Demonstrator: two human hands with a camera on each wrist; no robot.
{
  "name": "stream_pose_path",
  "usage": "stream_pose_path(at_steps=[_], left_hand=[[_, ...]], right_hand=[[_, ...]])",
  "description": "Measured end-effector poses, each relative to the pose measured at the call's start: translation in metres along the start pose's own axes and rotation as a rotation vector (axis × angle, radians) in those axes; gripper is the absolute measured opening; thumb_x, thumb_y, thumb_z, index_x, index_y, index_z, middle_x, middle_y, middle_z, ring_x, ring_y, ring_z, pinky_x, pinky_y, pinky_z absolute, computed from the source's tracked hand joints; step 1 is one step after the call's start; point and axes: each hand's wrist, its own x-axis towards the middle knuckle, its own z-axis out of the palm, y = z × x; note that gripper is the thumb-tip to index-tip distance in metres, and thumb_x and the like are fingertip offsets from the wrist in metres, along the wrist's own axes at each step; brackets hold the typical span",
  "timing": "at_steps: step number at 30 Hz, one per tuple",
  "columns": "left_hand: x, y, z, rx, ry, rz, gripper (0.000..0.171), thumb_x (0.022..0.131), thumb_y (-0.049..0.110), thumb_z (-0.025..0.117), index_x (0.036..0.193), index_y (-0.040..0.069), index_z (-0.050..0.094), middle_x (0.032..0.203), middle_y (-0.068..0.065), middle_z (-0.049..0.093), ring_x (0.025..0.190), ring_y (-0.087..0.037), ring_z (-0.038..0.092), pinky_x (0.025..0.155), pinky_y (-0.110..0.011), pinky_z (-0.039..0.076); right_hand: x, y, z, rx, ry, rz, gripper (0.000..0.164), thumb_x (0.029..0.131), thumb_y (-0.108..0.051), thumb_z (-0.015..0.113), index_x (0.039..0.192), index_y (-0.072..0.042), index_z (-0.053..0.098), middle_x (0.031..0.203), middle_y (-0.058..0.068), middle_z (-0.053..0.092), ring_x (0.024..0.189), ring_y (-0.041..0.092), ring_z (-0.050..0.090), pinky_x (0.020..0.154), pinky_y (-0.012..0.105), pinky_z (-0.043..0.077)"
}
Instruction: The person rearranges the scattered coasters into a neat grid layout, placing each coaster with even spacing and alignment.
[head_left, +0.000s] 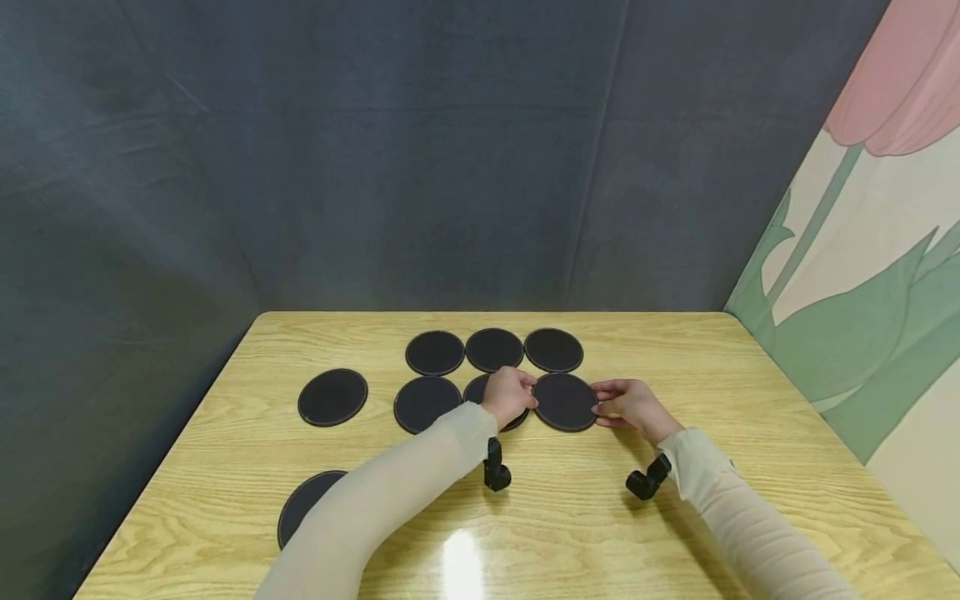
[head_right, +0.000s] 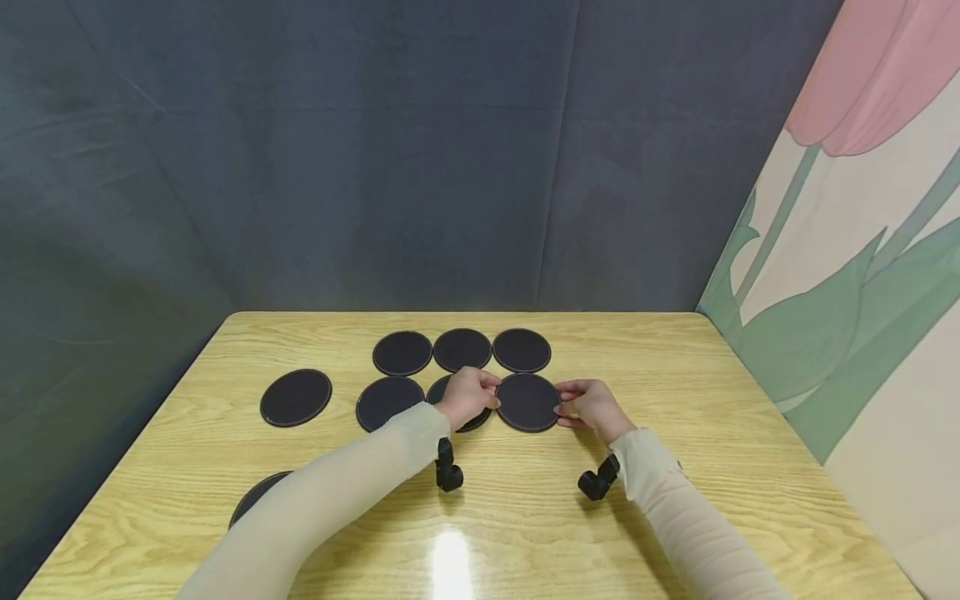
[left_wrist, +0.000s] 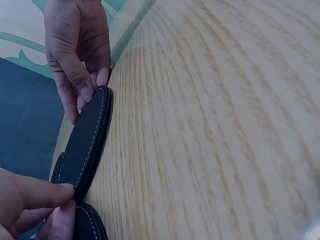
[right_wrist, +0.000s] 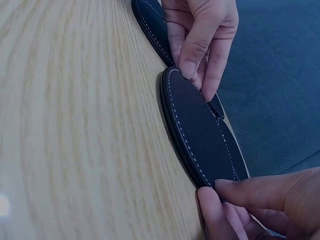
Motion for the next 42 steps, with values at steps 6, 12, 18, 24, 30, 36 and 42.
stream_pose_path(at_steps=[6,12,18,24,30,36,42], left_hand=[[0.0012,0.0001,-0.0009,-0.012,-0.014,-0.011,0.034,0.077,0.001,0.078,0.110,0.006,0.074,0.099,-0.005,0.071,0.093,-0.018,0.064,0.084,-0.032,0.055],[0.0020,0.0009,-0.0018,-0.019,-0.029,-0.014,0.034,0.078,0.001,0.077,0.111,0.007,0.073,0.101,-0.005,0.071,0.097,-0.020,0.065,0.084,-0.032,0.055],[0.0044,-0.0012,0.0009,-0.014,-0.040,-0.018,0.034,0.078,0.002,0.078,0.111,0.008,0.073,0.099,-0.004,0.069,0.096,-0.020,0.064,0.082,-0.032,0.056],[0.0071,-0.0034,0.0030,0.016,-0.034,-0.014,0.033,0.077,0.003,0.079,0.109,0.008,0.074,0.095,-0.002,0.069,0.091,-0.018,0.064,0.080,-0.031,0.056],[0.0082,-0.0037,0.0030,0.032,-0.034,-0.011,0.033,0.077,0.003,0.079,0.109,0.009,0.074,0.093,-0.001,0.069,0.090,-0.017,0.064,0.079,-0.032,0.056],[0.0086,-0.0038,0.0031,0.033,-0.033,-0.004,0.034,0.076,0.003,0.080,0.109,0.008,0.074,0.093,-0.001,0.069,0.087,-0.016,0.064,0.077,-0.031,0.056],[0.0091,-0.0052,0.0033,0.037,-0.037,0.003,0.034,0.077,0.003,0.079,0.109,0.008,0.074,0.095,-0.002,0.070,0.091,-0.018,0.065,0.080,-0.032,0.056]], right_hand=[[0.0006,0.0006,0.0001,-0.003,0.000,0.004,0.051,0.089,0.013,0.057,0.137,0.017,0.040,0.102,0.010,0.050,0.077,0.008,0.062,0.072,0.024,0.059],[0.0007,0.0012,-0.0004,0.013,-0.002,0.008,0.053,0.088,0.013,0.058,0.137,0.017,0.039,0.104,0.011,0.050,0.078,0.007,0.062,0.073,0.024,0.059],[-0.0010,0.0014,-0.0006,0.009,-0.004,0.003,0.054,0.087,0.013,0.059,0.137,0.018,0.039,0.105,0.012,0.050,0.077,0.007,0.062,0.073,0.025,0.059],[0.0002,0.0016,0.0002,-0.004,0.006,0.007,0.053,0.087,0.013,0.059,0.136,0.017,0.041,0.103,0.012,0.052,0.077,0.007,0.063,0.072,0.024,0.059],[0.0008,0.0010,0.0012,-0.008,0.006,0.008,0.052,0.087,0.014,0.059,0.136,0.017,0.041,0.102,0.011,0.052,0.077,0.008,0.063,0.071,0.023,0.059],[0.0015,0.0007,0.0016,-0.007,0.011,0.016,0.052,0.087,0.014,0.060,0.135,0.017,0.042,0.104,0.013,0.051,0.077,0.009,0.063,0.072,0.024,0.059],[0.0025,0.0015,0.0012,-0.025,0.005,0.013,0.052,0.087,0.014,0.059,0.136,0.017,0.041,0.103,0.013,0.054,0.076,0.008,0.064,0.071,0.024,0.059]])
